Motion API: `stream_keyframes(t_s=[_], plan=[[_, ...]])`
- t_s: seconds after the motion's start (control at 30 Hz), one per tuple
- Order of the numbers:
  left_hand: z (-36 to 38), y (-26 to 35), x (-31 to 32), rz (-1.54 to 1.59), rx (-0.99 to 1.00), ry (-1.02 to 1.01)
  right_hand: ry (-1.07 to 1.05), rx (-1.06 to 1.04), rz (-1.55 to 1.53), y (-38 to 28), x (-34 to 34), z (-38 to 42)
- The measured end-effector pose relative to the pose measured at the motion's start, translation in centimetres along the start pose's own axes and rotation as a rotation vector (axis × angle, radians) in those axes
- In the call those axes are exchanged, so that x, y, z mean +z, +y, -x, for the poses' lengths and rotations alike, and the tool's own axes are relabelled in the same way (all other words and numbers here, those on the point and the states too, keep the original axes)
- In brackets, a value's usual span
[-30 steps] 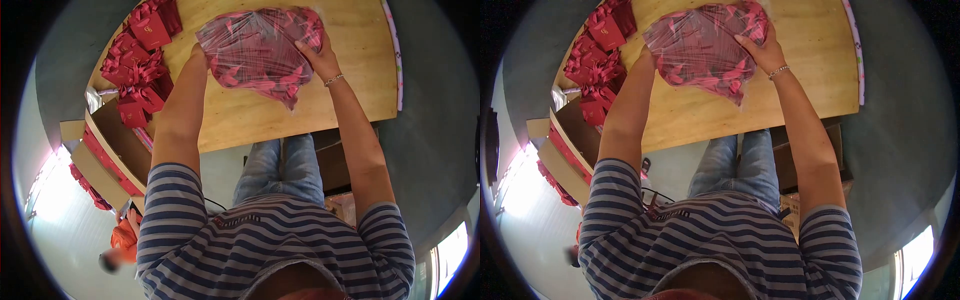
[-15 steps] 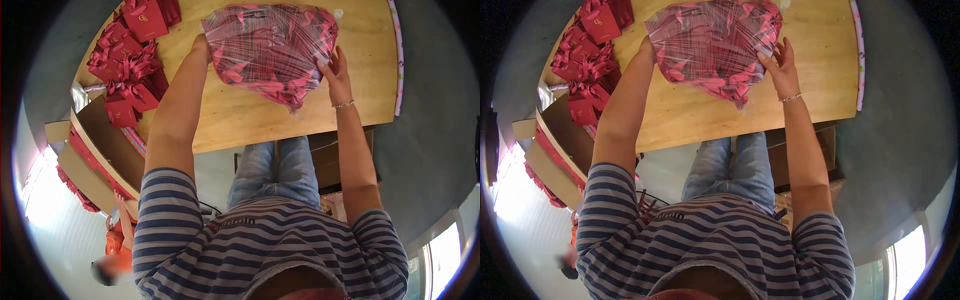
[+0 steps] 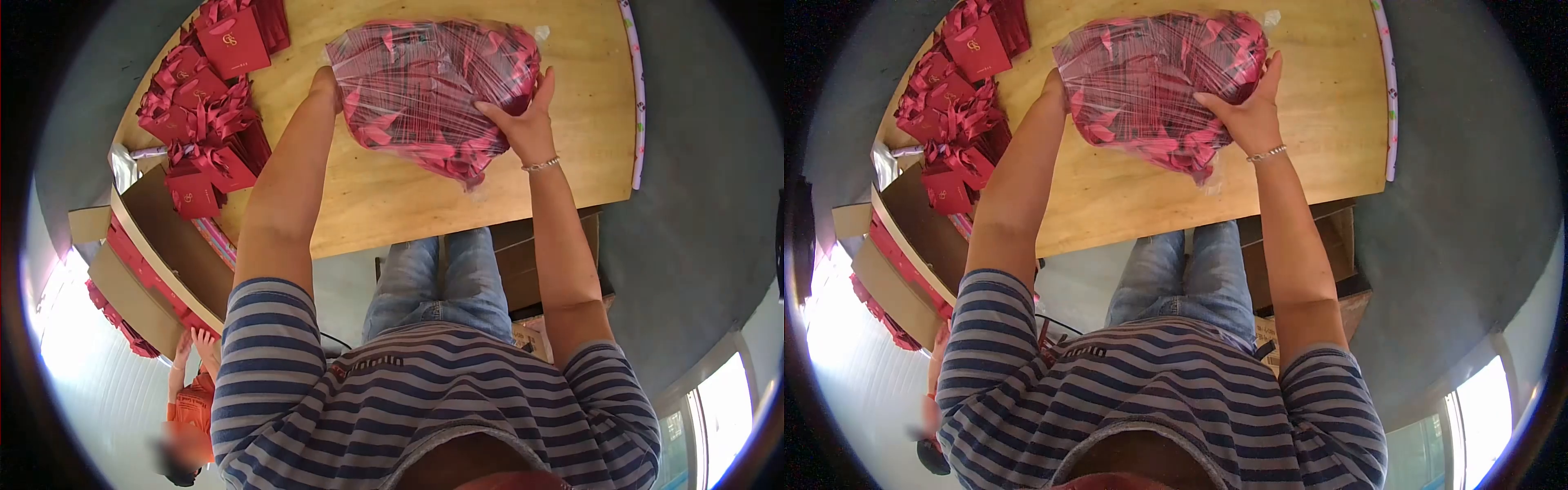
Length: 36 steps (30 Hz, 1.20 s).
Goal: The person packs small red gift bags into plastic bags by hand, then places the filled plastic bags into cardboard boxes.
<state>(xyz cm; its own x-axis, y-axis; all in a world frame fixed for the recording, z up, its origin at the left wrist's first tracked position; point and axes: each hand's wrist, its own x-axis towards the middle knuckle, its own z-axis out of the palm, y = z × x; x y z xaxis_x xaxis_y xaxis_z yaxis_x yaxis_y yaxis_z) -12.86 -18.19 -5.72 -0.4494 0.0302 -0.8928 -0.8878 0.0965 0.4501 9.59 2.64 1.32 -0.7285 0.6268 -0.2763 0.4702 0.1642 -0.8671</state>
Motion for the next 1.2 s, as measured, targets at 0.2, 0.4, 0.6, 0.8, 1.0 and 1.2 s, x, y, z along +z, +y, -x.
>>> stream_keyframes(t_s=[0.2, 0.4, 0.6, 0.8, 1.0, 1.2], plan=[[-0.1, -0.1, 0.0, 0.014, 0.002, 0.0, -0.004, 0.045, -0.066, 0.6, 0.7, -0.6], [-1.4, -0.5, -0.4, 0.078, -0.006, -0.032, 0.09, -0.095, 0.417, -1.8, 1.2, -0.7], [-3.8, -1.3, -1.6, 0.054, -0.064, -0.104, 0.09, -0.062, 0.54, -3.4, 2.8, -1.3], [-6.0, -2.3, -1.8, 0.121, -0.019, -0.11, 0.001, 0.037, 0.595, -5.0, 2.7, -1.5], [-11.1, -5.1, -3.2, 0.06, 0.02, -0.124, -0.032, -0.232, 0.545, -6.4, 5.1, -1.0], [-8.4, 3.5, 0.2, -0.177, -1.311, 0.088, -0.021, -0.095, 0.763, -6.1, 6.7, -1.1]])
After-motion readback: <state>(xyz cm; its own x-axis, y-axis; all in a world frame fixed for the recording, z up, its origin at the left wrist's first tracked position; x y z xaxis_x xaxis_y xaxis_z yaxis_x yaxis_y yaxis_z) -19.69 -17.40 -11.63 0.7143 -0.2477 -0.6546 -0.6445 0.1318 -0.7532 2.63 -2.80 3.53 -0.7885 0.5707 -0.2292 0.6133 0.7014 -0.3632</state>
